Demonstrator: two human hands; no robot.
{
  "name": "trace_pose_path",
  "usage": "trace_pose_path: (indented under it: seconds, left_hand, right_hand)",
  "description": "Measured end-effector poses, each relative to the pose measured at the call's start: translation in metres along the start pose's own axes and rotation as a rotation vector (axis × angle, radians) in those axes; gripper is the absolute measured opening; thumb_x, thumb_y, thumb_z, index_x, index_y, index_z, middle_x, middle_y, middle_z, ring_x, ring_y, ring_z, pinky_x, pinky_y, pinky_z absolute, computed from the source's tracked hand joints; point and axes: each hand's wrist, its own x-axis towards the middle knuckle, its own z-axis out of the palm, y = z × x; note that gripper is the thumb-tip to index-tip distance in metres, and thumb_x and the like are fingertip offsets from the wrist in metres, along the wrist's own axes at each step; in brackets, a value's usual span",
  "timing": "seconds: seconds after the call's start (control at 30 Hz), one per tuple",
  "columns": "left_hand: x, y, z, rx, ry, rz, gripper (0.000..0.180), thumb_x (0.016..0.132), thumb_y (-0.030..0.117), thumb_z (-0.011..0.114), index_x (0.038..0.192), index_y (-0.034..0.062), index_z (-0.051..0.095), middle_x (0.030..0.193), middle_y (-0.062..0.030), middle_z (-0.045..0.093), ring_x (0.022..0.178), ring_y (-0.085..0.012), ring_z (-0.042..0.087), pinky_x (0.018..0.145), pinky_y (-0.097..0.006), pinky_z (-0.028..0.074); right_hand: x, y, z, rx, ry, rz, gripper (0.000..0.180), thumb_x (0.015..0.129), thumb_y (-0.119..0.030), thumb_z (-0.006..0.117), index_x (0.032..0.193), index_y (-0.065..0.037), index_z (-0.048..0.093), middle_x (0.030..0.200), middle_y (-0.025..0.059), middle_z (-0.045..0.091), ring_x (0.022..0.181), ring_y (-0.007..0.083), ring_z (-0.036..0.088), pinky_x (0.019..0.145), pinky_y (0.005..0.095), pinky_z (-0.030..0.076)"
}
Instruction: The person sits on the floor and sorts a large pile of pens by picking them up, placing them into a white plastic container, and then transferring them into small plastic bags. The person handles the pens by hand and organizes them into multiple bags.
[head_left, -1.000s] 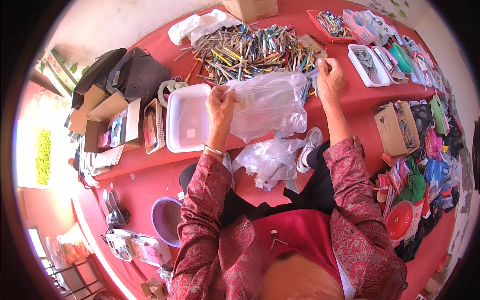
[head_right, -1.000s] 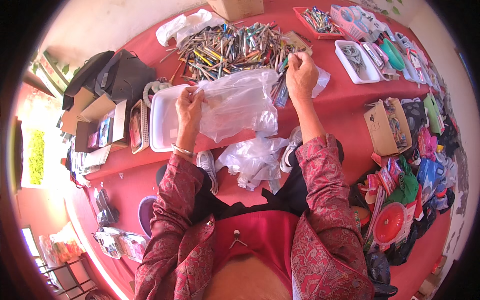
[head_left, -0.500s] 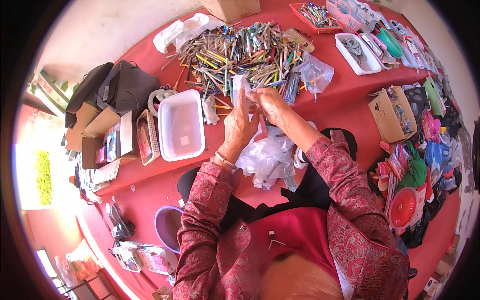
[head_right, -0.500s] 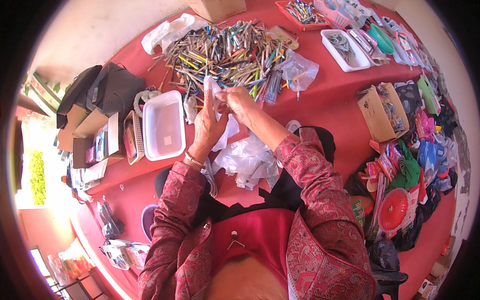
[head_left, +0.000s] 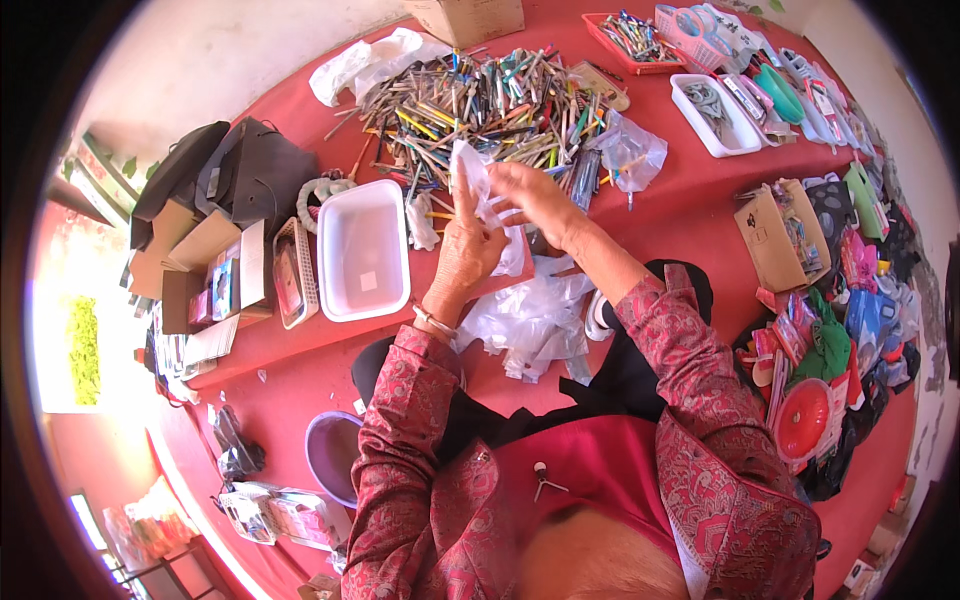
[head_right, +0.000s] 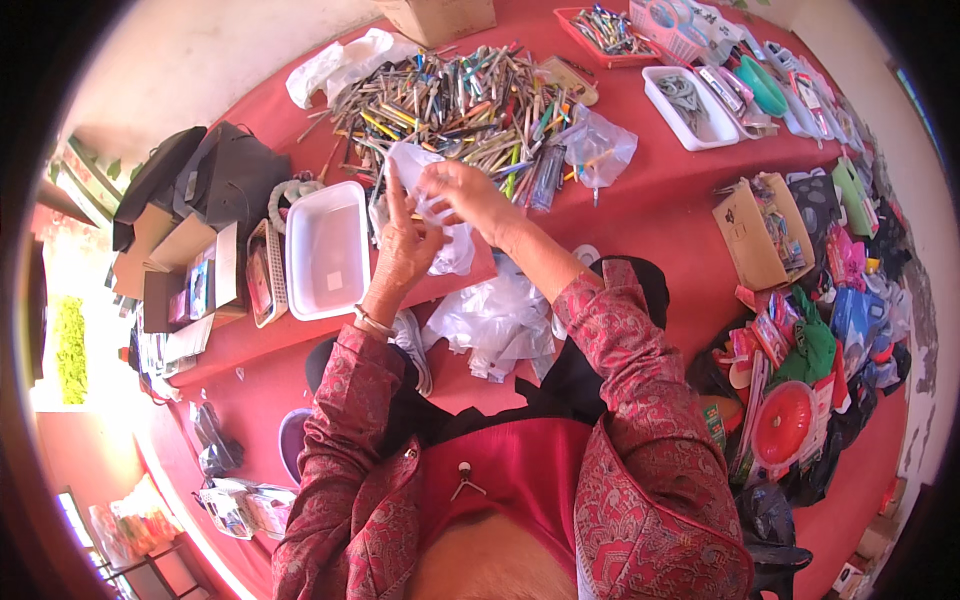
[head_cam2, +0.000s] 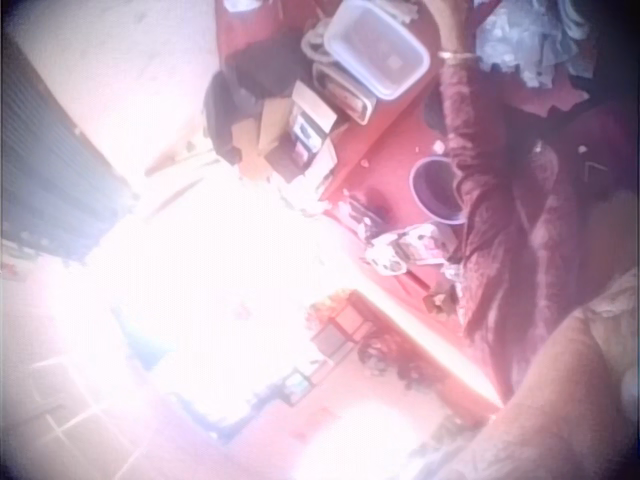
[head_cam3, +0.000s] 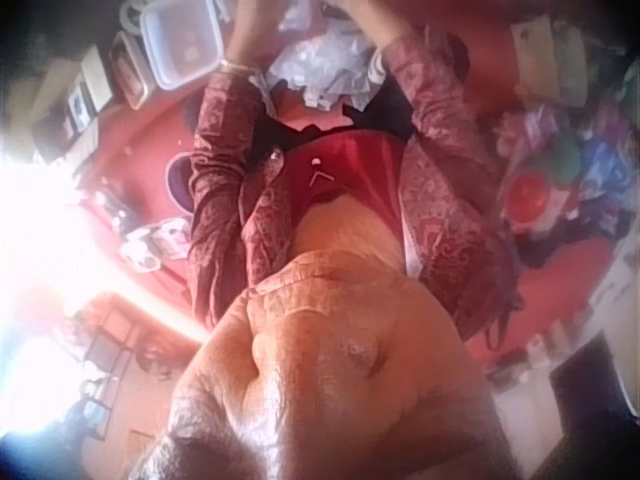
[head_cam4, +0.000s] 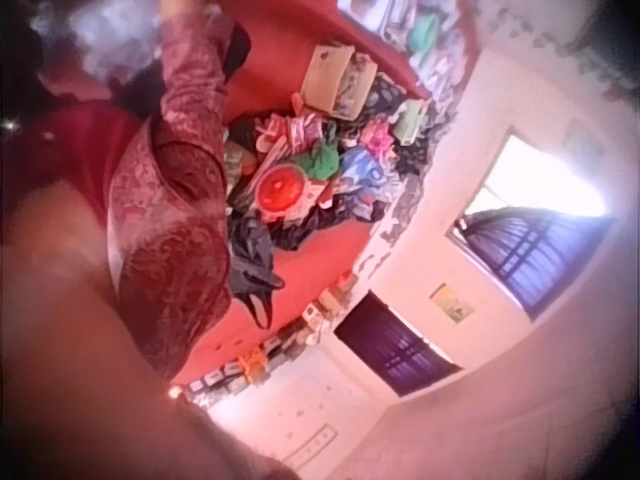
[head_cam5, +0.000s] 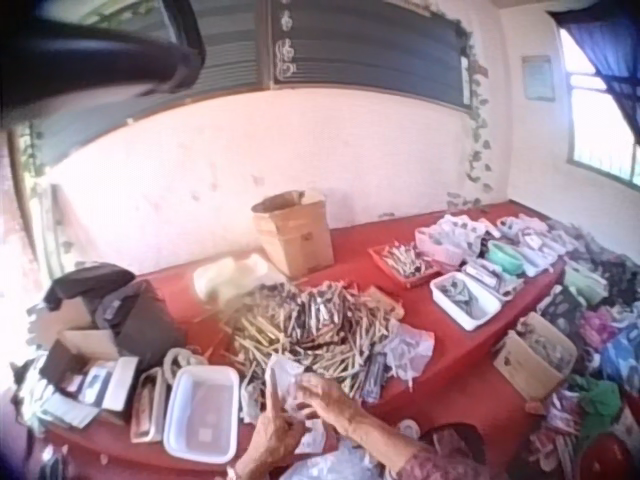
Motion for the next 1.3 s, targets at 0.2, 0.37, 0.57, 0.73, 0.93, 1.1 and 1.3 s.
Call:
trace_pose_path:
  seconds: [0.2,0.37,0.57,0.73,0.93,1.1,1.3]
  left_hand:
    - [-0.003,-0.010,-0.002,0.075,-0.162,-0.105,0.094,0.063,0.005,0.057,0.133,0.0057,-0.005,0.075,-0.0226,0.058,0.064,-0.0321,0.058,0.060,-0.034,0.047]
    - [0.000,-0.005,-0.006,-0.142,-0.100,-0.197,0.100,0.066,-0.007,0.052,0.131,0.0166,-0.019,0.115,-0.0258,0.042,0.072,-0.0252,0.061,0.053,-0.029,0.051]
    - [0.006,0.015,-0.018,-0.407,-0.071,-0.241,0.106,0.064,-0.012,0.052,0.130,0.0249,-0.021,0.128,-0.0303,0.026,0.068,-0.0222,0.060,0.050,-0.028,0.051]
    - [-0.002,-0.007,-0.001,-0.143,-0.308,-0.252,0.098,0.064,-0.014,0.044,0.132,0.0215,-0.018,0.125,-0.0242,0.035,0.070,-0.0188,0.059,0.050,-0.029,0.050]
    - [-0.001,0.012,-0.002,-0.235,-0.220,-0.224,0.102,0.060,-0.010,0.049,0.132,0.0210,-0.016,0.131,-0.0315,0.020,0.065,-0.0224,0.058,0.049,-0.030,0.049]
    - [0.004,-0.004,-0.015,-0.021,0.017,-0.346,0.098,0.063,-0.006,0.049,0.132,0.0196,-0.015,0.088,-0.0252,0.054,0.059,-0.0320,0.057,0.048,-0.037,0.051]
    - [0.002,-0.046,-0.018,0.147,0.139,-0.042,0.092,0.064,-0.003,0.051,0.134,0.0104,-0.007,0.118,-0.0297,0.035,0.096,-0.0348,0.052,0.070,-0.034,0.048]
  right_hand:
    - [0.002,0.010,0.002,-0.269,0.009,-0.118,0.018,0.081,-0.020,0.055,0.080,-0.002,0.058,0.063,-0.0006,0.055,0.055,0.0060,0.052,0.051,0.0204,0.043]
    - [0.008,0.007,-0.009,-0.024,0.063,-0.070,0.016,0.081,-0.017,0.052,0.072,-0.004,0.057,0.063,0.0023,0.056,0.051,0.0087,0.052,0.048,0.0204,0.042]
    - [0.015,0.008,-0.019,-0.213,0.245,-0.295,0.028,0.072,-0.025,0.062,0.084,0.000,0.056,0.071,0.0078,0.058,0.059,0.0142,0.055,0.056,0.0258,0.045]
    - [0.016,0.029,-0.003,-0.898,0.169,-0.579,0.022,0.070,-0.008,0.061,0.092,-0.004,0.057,0.086,0.0109,0.056,0.072,0.0156,0.056,0.063,0.0279,0.047]
    - [0.024,0.016,-0.025,-0.395,0.323,-0.341,0.016,0.080,-0.005,0.042,0.077,-0.001,0.057,0.069,0.0076,0.058,0.059,0.0147,0.057,0.051,0.0264,0.046]
    - [0.020,0.003,-0.042,0.096,0.537,-0.235,0.014,0.082,-0.007,0.041,0.085,-0.001,0.054,0.069,0.0065,0.058,0.042,0.0097,0.048,0.037,0.0190,0.039]
    - [0.018,-0.008,-0.050,0.178,0.634,-0.343,0.012,0.084,-0.012,0.047,0.085,-0.004,0.056,0.064,0.0025,0.055,0.038,0.0050,0.038,0.033,0.0180,0.029]
